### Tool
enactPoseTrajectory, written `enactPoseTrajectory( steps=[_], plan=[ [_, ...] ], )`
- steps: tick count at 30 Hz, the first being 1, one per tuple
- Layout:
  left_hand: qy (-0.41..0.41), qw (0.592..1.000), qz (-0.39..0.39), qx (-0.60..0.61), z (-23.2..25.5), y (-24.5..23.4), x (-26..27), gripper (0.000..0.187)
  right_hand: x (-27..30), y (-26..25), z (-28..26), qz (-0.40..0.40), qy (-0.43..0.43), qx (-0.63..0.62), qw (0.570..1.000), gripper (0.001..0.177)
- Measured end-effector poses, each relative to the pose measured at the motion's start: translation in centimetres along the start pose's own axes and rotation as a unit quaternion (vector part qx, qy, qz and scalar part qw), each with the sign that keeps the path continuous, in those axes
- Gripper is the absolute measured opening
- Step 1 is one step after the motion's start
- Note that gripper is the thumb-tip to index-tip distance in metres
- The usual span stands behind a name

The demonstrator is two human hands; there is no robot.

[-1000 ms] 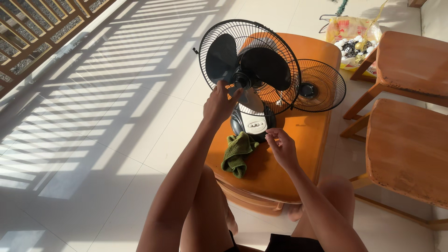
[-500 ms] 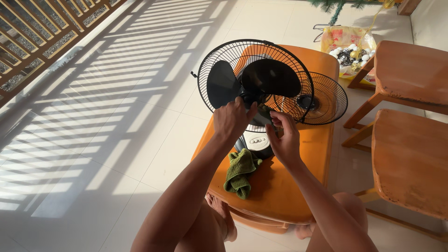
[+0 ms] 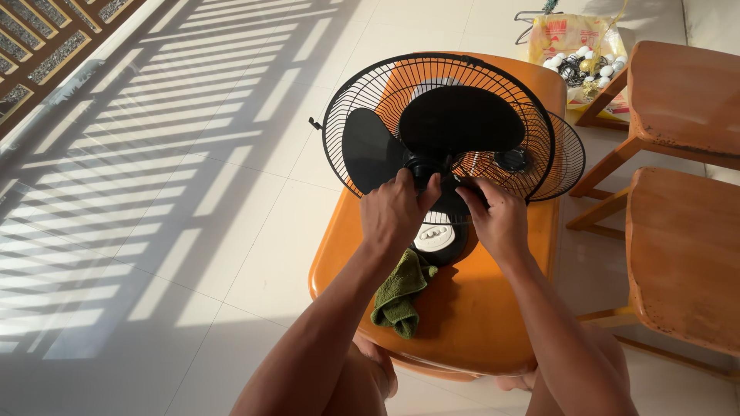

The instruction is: The person disassembles a table fan by removing the front grille, unscrewing the central hub nut, and detaching the fan blades. They then wipe the exposed motor housing and rear grille with a green cloth. The episode ends with the fan partially disassembled.

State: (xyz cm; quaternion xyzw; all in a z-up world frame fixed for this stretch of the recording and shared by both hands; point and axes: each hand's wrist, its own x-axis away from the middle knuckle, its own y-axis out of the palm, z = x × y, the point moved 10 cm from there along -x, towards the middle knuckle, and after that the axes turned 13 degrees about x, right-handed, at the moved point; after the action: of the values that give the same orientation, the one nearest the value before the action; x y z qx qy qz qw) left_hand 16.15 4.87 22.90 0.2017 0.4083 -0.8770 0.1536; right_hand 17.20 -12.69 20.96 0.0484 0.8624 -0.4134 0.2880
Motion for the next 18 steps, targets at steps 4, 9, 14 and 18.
enactPoseTrajectory(
  steps=[4, 9, 14, 18],
  plan=[
    [-0.024, 0.999, -0.031, 0.016, 0.8, 1.3, 0.8, 0.060, 1.1, -2.4, 0.5, 0.070, -0.035, 0.003, 0.997, 0.012],
    [0.050, 0.998, 0.016, 0.033, 4.0, 1.4, 0.7, 0.057, 1.9, -4.5, 2.1, 0.064, 0.030, -0.003, 0.998, 0.013],
    [0.045, 0.998, -0.008, 0.041, 4.6, 2.7, 0.5, 0.055, 2.5, -6.2, 2.0, 0.073, 0.022, 0.027, 0.997, 0.016],
    [0.053, 0.996, 0.007, 0.078, 4.8, 2.2, 0.3, 0.053, 2.3, -6.1, 2.1, 0.072, 0.031, 0.029, 0.996, 0.016]
  ],
)
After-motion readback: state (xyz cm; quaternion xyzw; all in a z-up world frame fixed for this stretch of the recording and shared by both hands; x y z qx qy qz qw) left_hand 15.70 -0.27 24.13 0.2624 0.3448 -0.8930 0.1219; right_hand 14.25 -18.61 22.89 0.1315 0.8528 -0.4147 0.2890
